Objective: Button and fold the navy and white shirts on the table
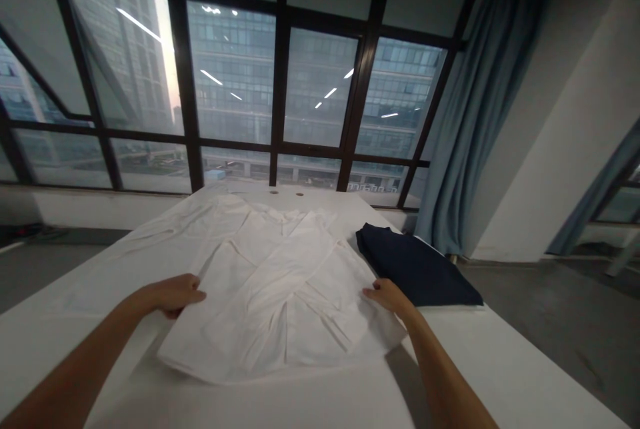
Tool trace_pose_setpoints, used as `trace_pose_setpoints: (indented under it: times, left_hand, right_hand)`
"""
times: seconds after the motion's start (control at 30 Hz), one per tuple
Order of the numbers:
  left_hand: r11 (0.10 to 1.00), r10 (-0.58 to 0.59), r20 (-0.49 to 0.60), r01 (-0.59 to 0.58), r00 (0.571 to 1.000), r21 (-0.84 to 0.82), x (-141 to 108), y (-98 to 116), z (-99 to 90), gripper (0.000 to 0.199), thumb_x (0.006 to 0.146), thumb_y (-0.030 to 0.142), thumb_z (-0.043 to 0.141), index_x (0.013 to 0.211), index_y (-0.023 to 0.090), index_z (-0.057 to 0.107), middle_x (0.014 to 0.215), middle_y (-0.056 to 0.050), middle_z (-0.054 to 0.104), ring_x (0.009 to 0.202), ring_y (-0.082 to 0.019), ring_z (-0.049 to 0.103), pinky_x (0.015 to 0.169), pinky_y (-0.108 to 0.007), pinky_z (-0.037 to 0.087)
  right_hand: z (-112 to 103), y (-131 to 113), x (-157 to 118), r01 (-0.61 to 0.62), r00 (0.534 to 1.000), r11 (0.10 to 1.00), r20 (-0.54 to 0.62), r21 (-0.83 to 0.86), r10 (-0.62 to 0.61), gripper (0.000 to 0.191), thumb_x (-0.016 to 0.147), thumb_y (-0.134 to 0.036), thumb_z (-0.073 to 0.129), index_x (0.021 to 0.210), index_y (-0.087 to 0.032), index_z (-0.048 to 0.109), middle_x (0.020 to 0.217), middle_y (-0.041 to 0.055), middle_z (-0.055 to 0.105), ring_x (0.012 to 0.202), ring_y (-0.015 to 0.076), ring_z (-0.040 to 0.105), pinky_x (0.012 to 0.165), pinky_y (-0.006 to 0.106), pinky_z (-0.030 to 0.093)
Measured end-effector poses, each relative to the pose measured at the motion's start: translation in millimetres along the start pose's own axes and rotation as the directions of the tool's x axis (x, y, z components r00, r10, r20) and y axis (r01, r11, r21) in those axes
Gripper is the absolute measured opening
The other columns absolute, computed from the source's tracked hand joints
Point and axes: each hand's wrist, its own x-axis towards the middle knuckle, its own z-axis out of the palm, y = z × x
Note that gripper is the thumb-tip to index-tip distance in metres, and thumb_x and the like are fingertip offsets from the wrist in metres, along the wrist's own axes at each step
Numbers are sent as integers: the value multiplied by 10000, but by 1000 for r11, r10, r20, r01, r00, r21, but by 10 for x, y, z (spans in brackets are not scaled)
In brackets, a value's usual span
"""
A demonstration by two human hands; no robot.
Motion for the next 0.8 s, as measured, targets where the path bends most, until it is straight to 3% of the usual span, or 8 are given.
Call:
trace_pose_setpoints:
  times: [0.17, 0.27, 0.37, 0.47, 0.53, 0.63, 0.7, 0.8]
  left_hand:
    - [929, 300, -177, -245, 937, 277, -110, 878, 185, 193, 756, 366, 437, 722, 189, 509, 836, -91, 661, 768, -219, 622, 638, -302, 452]
    - [896, 308, -94, -255, 947, 362, -61, 1375, 597, 191, 763, 306, 466, 796, 178, 604, 936, -112, 695, 849, -239, 648, 669, -303, 459]
    - [917, 217, 25, -212, 976, 339, 34, 1624, 915, 215, 768, 298, 497, 778, 139, 642, 897, -153, 711, 793, -247, 676, 613, -287, 466]
    - [963, 193, 136, -214, 972, 165, 142, 1609, 935, 413, 864, 418, 409, 698, 118, 641, 749, -150, 707, 626, -208, 665, 551, -271, 474]
    - [956, 278, 86, -284, 957, 73, 223, 1487, 834, 497, 897, 486, 356, 751, 121, 660, 738, -127, 713, 610, -195, 659, 579, -279, 495]
    - [862, 506, -181, -490, 843, 127, 364, 1198, 723, 436, 891, 482, 420, 1069, 161, 656, 1051, -109, 716, 931, -213, 666, 830, -320, 499]
    - [777, 628, -225, -588, 745, 223, 464, 987, 754, 498, 898, 483, 436, 1286, 192, 550, 1355, -101, 561, 1245, -224, 506, 1043, -364, 375]
    - [744, 656, -148, -600, 740, 295, 595, 753, 904, 570, 938, 521, 360, 1428, 231, 400, 1534, -65, 321, 1422, -219, 257, 1163, -431, 172]
  right_hand:
    - [12, 16, -27, -22, 1000, 964, 24, 264, 16, 488, 772, -299, 628, 1204, -73, 609, 1152, 149, 674, 989, 226, 664, 808, 265, 491]
    - [9, -20, -75, -11, 1000, 942, -1, 336, 11, 565, 777, -287, 628, 1278, -38, 551, 1266, 180, 605, 1074, 239, 634, 893, 285, 478]
    - [-24, -70, -138, 12, 1000, 913, -15, 409, -7, 555, 772, -273, 641, 1263, -27, 565, 1245, 188, 616, 1067, 248, 637, 908, 299, 478]
    - [-65, -104, -190, 46, 999, 878, -19, 477, -42, 531, 741, -285, 682, 1220, -68, 610, 1192, 172, 651, 1030, 256, 651, 882, 316, 497]
    - [-84, -122, -213, 59, 998, 860, -15, 508, -59, 535, 723, -294, 702, 1209, -84, 621, 1143, 164, 676, 994, 261, 662, 861, 331, 509]
    - [-83, -184, -234, 89, 996, 839, -39, 536, -80, 522, 730, -278, 681, 1217, -100, 618, 1091, 148, 697, 966, 257, 668, 826, 331, 520]
    - [-64, -283, -252, 132, 991, 829, -68, 543, -113, 495, 744, -257, 647, 1214, -105, 622, 1058, 137, 707, 952, 247, 669, 794, 312, 524]
    - [-25, -563, -320, 219, 973, 810, -60, 544, -222, 467, 761, -224, 585, 1214, -117, 621, 935, 101, 730, 817, 214, 682, 680, 275, 521]
